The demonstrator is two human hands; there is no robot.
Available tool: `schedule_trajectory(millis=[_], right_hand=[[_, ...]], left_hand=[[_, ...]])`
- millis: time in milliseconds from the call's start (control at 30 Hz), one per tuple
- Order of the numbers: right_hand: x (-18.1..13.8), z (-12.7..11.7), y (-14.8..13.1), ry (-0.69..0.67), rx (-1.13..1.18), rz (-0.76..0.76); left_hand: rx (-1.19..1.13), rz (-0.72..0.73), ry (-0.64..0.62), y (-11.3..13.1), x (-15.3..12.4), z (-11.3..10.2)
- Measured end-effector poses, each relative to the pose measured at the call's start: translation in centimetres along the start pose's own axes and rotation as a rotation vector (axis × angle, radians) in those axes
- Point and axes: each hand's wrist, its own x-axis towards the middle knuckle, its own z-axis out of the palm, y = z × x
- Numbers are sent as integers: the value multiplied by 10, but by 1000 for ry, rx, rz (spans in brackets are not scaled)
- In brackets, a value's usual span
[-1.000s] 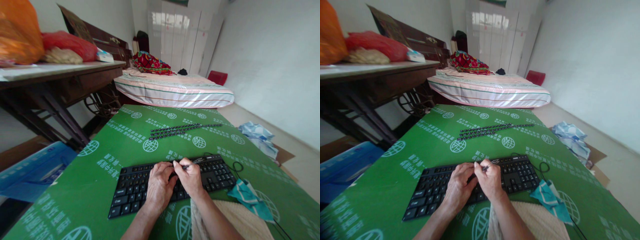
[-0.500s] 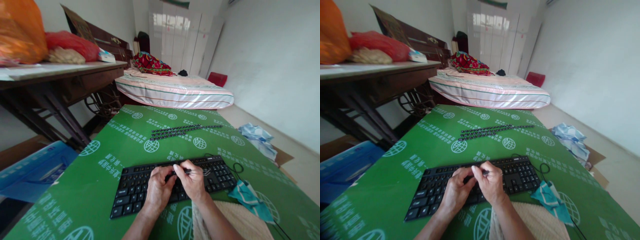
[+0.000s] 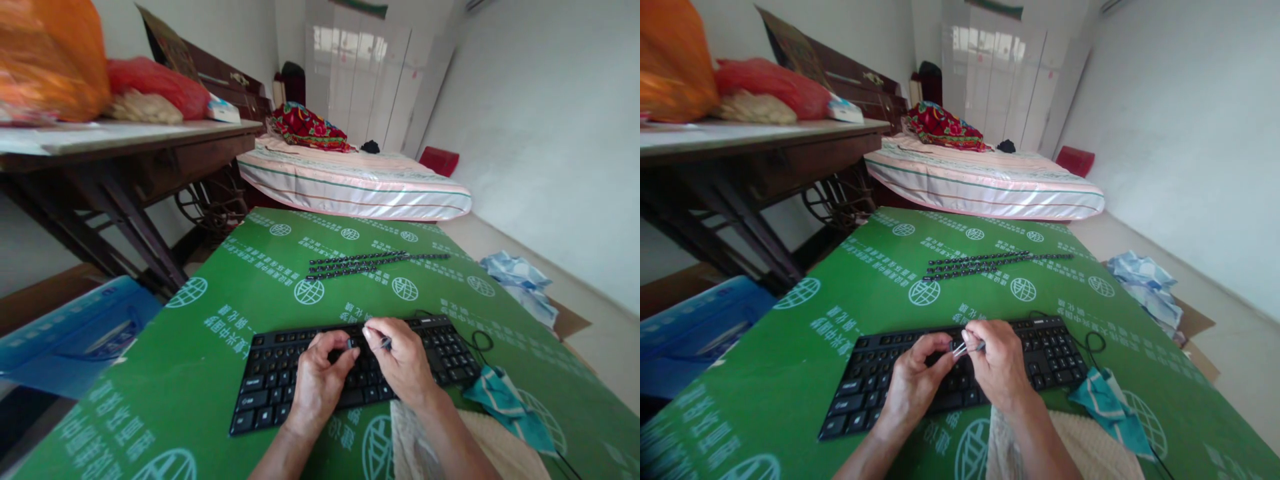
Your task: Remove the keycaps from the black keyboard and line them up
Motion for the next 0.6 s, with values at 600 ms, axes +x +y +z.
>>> schedule_trajectory(millis=[600], right_hand=[[18,-13,-1,-570,320,317]], left_hand=[[-295,-148,-103,11,1,-5]])
